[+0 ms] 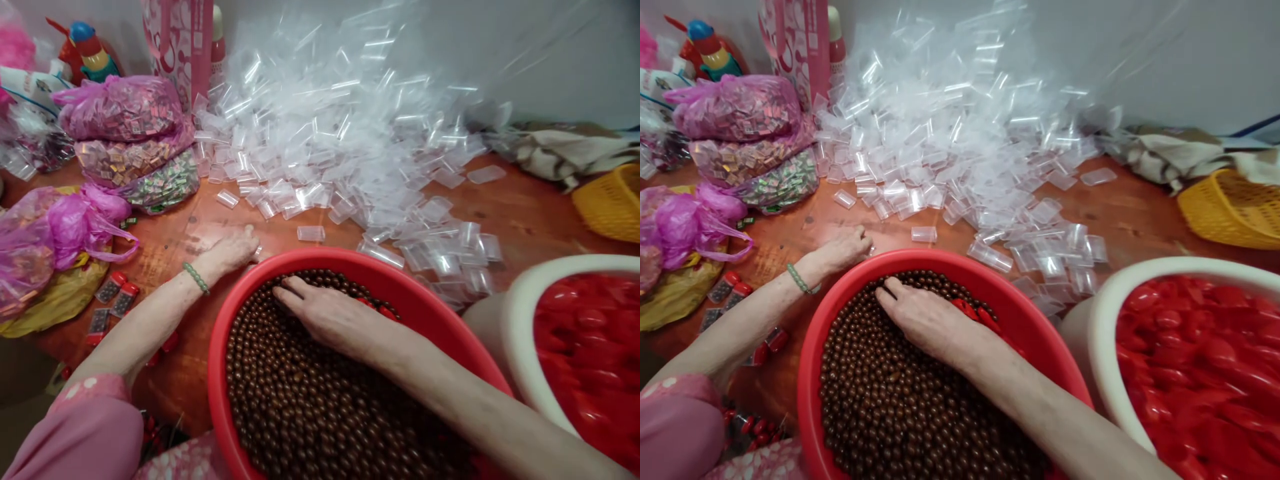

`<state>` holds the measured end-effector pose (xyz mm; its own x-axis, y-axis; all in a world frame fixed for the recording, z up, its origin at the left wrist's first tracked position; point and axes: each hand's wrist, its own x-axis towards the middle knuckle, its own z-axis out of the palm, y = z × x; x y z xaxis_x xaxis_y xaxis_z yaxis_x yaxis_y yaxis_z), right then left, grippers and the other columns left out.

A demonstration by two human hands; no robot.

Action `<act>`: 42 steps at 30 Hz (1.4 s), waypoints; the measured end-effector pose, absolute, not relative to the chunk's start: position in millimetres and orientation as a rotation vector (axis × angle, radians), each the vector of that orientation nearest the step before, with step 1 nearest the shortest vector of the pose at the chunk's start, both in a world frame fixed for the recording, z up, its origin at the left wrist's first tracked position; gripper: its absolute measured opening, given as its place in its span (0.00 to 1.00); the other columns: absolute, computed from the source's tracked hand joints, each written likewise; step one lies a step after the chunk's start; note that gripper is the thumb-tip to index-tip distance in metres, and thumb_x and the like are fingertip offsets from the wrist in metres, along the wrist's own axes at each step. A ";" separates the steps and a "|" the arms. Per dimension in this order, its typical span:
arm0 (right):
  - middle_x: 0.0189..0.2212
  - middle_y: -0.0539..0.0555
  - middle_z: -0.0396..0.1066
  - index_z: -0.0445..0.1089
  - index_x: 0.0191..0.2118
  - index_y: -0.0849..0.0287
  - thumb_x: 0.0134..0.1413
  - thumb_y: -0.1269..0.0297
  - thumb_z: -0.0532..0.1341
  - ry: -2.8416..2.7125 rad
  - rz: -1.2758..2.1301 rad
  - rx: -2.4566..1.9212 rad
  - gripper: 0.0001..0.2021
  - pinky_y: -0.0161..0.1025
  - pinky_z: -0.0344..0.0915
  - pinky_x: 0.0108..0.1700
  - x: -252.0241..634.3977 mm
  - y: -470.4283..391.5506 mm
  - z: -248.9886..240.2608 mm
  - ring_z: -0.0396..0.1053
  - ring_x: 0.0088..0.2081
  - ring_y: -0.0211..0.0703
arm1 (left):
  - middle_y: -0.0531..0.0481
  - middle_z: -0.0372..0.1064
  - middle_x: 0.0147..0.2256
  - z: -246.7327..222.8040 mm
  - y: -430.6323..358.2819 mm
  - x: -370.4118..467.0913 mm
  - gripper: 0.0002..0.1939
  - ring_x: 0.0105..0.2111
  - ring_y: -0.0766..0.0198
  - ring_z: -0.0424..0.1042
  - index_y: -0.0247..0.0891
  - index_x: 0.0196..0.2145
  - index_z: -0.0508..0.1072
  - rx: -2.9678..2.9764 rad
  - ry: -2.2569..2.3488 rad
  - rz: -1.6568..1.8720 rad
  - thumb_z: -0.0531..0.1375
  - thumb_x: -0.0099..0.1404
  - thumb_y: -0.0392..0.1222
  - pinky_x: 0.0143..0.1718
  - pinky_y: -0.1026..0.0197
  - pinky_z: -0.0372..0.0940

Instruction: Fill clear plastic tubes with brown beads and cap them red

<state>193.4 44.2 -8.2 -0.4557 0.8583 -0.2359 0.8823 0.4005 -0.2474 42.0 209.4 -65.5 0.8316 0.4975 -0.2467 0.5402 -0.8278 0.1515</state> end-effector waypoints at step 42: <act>0.16 0.45 0.61 0.65 0.19 0.59 0.46 0.56 0.64 1.629 -1.776 1.642 0.14 0.32 0.53 0.24 180.9 42.0 -19.1 0.56 0.21 0.33 | 0.39 0.70 0.44 14.9 135.1 -15.1 0.17 0.45 0.54 0.69 0.29 0.51 0.65 2.735 0.713 0.443 0.51 0.71 0.44 0.47 0.53 0.66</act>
<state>180.9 42.0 -19.1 -0.3484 0.4853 -0.8019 0.7573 -0.3585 -0.5459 -15.1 135.1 14.9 0.8312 0.5100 0.2212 0.4243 -0.8392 0.3402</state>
